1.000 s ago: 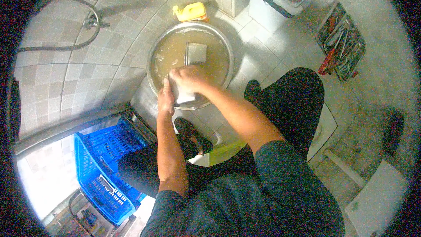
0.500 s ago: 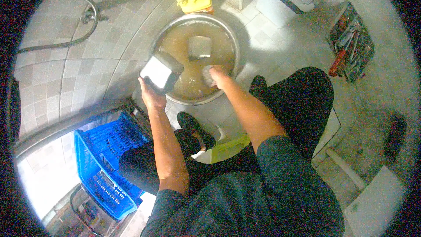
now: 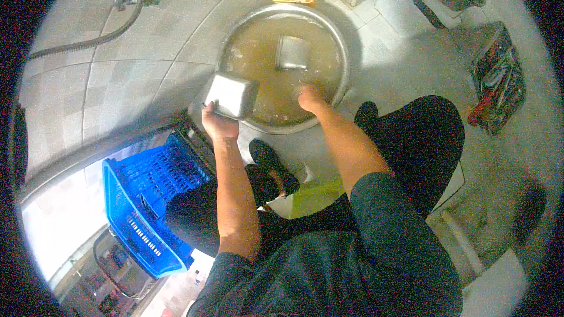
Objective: The person washes forks and metal containers by hand in a basin of water, rinsing them under a shower head and placing them in a blue plastic basket.
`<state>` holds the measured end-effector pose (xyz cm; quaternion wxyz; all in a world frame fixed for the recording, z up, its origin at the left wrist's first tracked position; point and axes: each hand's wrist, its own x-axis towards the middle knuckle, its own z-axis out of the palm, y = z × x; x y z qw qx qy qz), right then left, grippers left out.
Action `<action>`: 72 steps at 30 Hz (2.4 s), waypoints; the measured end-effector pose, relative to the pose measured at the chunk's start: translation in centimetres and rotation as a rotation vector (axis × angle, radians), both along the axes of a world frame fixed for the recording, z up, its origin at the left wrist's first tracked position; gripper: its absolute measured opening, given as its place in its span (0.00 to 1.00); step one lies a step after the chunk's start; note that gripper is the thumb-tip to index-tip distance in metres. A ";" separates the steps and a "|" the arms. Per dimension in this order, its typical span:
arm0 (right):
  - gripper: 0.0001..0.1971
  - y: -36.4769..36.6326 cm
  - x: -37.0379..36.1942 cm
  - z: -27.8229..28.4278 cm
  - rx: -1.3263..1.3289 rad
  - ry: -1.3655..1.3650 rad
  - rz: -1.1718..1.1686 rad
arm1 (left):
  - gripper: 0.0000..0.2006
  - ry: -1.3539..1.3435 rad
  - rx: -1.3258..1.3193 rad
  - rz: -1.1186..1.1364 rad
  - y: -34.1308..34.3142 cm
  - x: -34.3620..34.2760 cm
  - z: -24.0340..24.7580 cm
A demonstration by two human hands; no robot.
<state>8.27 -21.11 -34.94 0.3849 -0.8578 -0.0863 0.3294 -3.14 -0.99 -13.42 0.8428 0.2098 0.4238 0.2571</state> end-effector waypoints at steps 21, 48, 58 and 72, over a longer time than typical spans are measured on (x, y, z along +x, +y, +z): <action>0.04 6.4 -5.9 21.2 0.679 -0.559 -0.064 | 0.29 -0.238 -0.042 -0.129 -3.8 2.7 0.2; 0.20 2.3 4.6 21.1 0.696 0.663 0.251 | 0.36 0.508 0.621 -0.667 -3.6 1.8 0.9; 0.17 2.0 5.2 16.8 0.636 0.435 0.379 | 0.32 0.394 0.507 -0.600 -2.8 1.5 1.0; 0.14 5.6 -1.4 18.6 1.012 0.748 -0.516 | 0.21 -0.356 -0.167 0.068 -4.4 3.2 0.2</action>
